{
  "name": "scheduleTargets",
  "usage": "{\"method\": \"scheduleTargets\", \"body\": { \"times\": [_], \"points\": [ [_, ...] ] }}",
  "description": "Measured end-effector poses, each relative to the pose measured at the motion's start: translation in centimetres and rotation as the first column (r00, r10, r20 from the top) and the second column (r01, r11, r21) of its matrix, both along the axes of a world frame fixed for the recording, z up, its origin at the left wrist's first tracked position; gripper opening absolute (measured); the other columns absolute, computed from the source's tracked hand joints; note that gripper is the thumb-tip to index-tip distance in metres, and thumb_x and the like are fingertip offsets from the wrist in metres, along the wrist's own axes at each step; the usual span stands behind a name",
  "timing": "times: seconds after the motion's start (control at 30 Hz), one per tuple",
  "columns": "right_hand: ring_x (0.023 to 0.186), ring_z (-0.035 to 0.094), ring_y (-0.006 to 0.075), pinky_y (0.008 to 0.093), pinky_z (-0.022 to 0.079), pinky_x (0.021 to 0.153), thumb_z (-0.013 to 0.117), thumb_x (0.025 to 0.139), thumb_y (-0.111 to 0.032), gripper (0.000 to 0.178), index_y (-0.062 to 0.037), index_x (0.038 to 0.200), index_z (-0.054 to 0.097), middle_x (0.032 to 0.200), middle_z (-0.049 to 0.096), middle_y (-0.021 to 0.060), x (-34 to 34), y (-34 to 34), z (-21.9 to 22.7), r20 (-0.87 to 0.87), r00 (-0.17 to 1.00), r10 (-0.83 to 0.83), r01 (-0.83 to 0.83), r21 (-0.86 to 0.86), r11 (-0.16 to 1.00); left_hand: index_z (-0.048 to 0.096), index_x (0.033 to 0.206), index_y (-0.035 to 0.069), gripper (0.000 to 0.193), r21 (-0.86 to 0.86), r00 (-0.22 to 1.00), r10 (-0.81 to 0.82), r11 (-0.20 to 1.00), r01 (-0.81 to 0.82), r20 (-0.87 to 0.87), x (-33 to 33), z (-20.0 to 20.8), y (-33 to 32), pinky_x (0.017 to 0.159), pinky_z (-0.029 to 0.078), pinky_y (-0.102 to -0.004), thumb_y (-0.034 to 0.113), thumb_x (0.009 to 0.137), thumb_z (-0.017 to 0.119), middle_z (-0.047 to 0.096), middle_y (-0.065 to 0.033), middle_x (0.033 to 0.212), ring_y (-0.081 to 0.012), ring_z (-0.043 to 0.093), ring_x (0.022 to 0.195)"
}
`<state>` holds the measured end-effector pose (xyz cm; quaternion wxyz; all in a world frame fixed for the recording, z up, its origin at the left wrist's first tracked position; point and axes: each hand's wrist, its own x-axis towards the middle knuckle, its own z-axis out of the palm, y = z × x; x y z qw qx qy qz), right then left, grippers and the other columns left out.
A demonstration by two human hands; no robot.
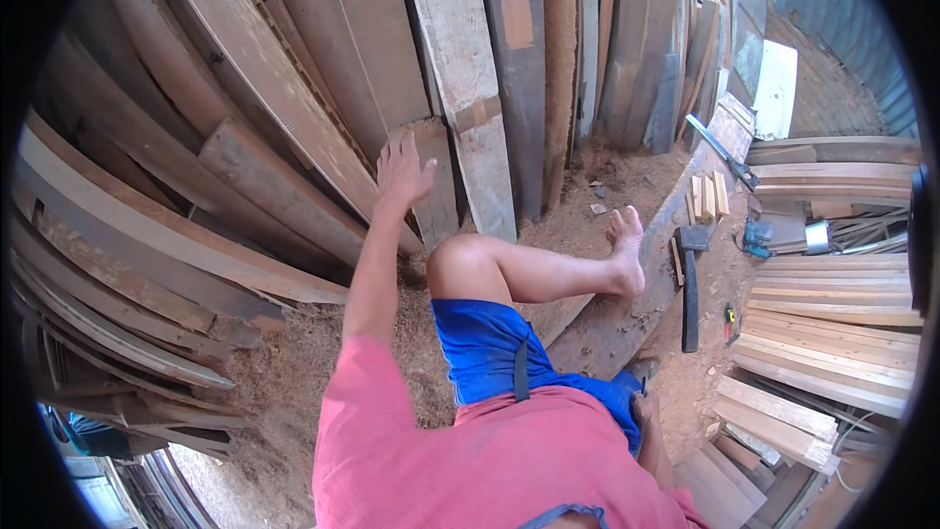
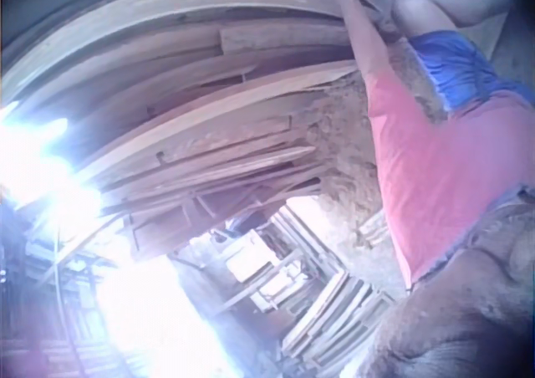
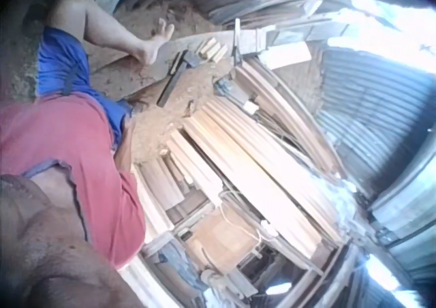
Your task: The person shapes a small piece of wood by hand using a chisel and then hits the chisel with an axe to carve it while sitting on a bench.
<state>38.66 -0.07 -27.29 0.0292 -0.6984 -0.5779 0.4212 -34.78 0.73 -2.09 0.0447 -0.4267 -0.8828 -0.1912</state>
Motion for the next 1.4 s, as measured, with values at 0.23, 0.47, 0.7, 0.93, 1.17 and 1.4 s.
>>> {"method": "scheduleTargets", "body": {
  "times": [0.23, 0.47, 0.7, 0.93, 1.17, 1.4],
  "points": [
    [0.052, 0.052, 0.0151, 0.033, 0.04, 0.047, 0.054, 0.085, -0.012, 0.019, 0.0009, 0.074, 0.063, 0.062, 0.057, 0.0041, -3.6, -1.4, 6.0, -0.001, 0.999, -0.052, 0.052, -0.063, 0.997, 0.037, 0.138, -0.002, 0.074, -0.274, 0.962, -0.05, 0.961, -0.026, -0.268, -7.6, -6.8, 2.1, 0.11, 0.031, -0.0504, 0.034, 0.081, 0.068, 0.039, -0.0229, 0.144, -0.0394, 0.036, 0.134],
    [0.052, 0.05, 0.0136, 0.0312, 0.039, 0.048, 0.056, 0.085, -0.015, 0.02, -0.0002, 0.072, 0.061, 0.061, 0.055, 0.0025, -1.2, -1.4, 3.0, -0.06, 0.979, -0.197, 0.19, -0.108, 0.976, 0.045, 0.128, 0.001, 0.065, -0.378, 0.99, -0.065, 0.926, 0.012, -0.129, -5.1, -3.5, 2.4, 0.104, 0.038, -0.05, 0.036, 0.079, 0.07, 0.049, -0.02, 0.129, -0.0362, 0.044, 0.126],
    [0.052, 0.049, 0.0131, 0.0315, 0.037, 0.047, 0.059, 0.083, -0.018, 0.023, 0.0004, 0.07, 0.061, 0.059, 0.055, 0.0025, -3.4, -0.5, 4.6, 0.022, 0.992, -0.121, 0.123, -0.139, 0.983, 0.045, 0.133, 0.001, 0.071, -0.503, 0.999, -0.024, 0.864, 0.008, -0.024, -7.3, -0.6, 4.3, 0.105, 0.038, -0.0495, 0.043, 0.079, 0.068, 0.047, -0.02, 0.135, -0.0367, 0.041, 0.13],
    [0.048, 0.045, 0.0111, 0.0272, 0.034, 0.044, 0.054, 0.086, -0.01, 0.019, -0.0053, 0.067, 0.055, 0.058, 0.049, -0.0002, -1.3, -1.8, 3.0, -0.068, 0.97, -0.235, 0.22, -0.178, 0.959, 0.048, 0.135, 0.003, 0.078, -0.503, 0.974, -0.007, 0.857, -0.112, -0.227, -7.0, -4.2, 5.1, 0.107, 0.035, -0.0453, 0.052, 0.077, 0.068, 0.047, -0.018, 0.139, -0.0329, 0.041, 0.132],
    [0.047, 0.046, 0.0108, 0.0264, 0.032, 0.043, 0.055, 0.085, -0.01, 0.017, -0.0046, 0.069, 0.056, 0.059, 0.051, -0.0003, -2.8, -0.8, 3.6, -0.118, 0.942, -0.315, 0.282, -0.234, 0.931, 0.049, 0.134, 0.003, 0.088, -0.579, 0.996, -0.054, 0.815, 0.003, -0.071, -7.9, -0.3, 6.1, 0.11, 0.032, -0.0496, 0.063, 0.073, 0.068, 0.047, -0.0214, 0.138, -0.0351, 0.04, 0.133],
    [0.046, 0.042, 0.0106, 0.0269, 0.032, 0.042, 0.053, 0.086, -0.008, 0.016, -0.0064, 0.07, 0.052, 0.058, 0.047, -0.0011, -2.4, -0.7, 3.4, -0.154, 0.924, -0.351, 0.307, -0.251, 0.918, 0.052, 0.124, 0.004, 0.085, -0.502, 0.984, 0.073, 0.865, 0.019, 0.162, -3.6, -0.5, 0.5, 0.102, 0.04, -0.0458, 0.064, 0.068, 0.073, 0.052, -0.0203, 0.132, -0.0353, 0.046, 0.125]
  ]
}}
